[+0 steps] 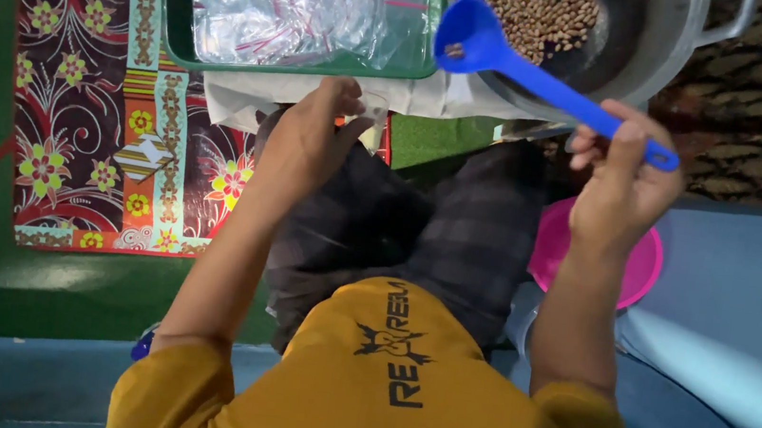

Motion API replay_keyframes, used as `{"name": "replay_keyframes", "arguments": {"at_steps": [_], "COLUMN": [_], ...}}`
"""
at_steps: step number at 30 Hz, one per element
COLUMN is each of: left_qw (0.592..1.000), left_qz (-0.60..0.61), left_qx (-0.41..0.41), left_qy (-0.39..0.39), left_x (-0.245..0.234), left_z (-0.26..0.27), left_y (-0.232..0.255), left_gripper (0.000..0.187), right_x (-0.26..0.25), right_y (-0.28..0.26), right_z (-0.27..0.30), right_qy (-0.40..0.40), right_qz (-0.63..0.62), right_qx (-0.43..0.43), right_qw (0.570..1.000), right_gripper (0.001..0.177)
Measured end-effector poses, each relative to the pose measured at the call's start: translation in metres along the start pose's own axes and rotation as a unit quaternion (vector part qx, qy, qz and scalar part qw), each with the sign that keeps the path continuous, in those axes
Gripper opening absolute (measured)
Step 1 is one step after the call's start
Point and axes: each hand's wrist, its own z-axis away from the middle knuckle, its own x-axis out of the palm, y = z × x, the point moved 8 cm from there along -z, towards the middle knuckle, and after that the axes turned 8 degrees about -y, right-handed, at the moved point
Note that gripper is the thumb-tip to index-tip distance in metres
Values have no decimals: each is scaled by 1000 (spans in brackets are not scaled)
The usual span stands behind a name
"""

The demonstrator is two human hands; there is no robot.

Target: Packaging small brown beans into individual plastic bags using a spoon.

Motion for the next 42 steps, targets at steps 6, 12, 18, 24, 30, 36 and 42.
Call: {"name": "replay_keyframes", "arguments": {"at_steps": [6, 12, 18, 24, 30, 36, 42], "left_qw": [992, 996, 997, 996, 981, 973, 965], "left_qz": [-62, -50, -31, -23, -102, -70, -9], "left_qx": [100, 61, 48, 68, 145, 208, 260], "left_qy": [43, 39, 43, 50, 85, 72, 0], "left_x": [-3, -5, 0, -2, -5, 9, 37], "left_z": [-2, -4, -6, -5, 7, 23, 36], "left_y": [16, 10, 1, 5, 21, 36, 41], "left_gripper": [37, 36, 33, 32, 23, 9, 9], "right_x": [39, 83, 89, 87, 34, 7, 115], "right_y": [-29, -61, -64, -64, -55, -4, 1], "right_z": [23, 43, 52, 59, 71, 56, 59], "right_qy": [-46, -153, -197, -210, -61, -31, -276], "right_qz": [105, 205, 220, 221, 143, -6, 247], "right_qx": [-176, -336, -396, -467, -550, -265, -122], "right_qw": [978, 906, 869, 830, 821, 964, 921], "right_gripper": [34, 25, 23, 21, 52, 54, 49]}}
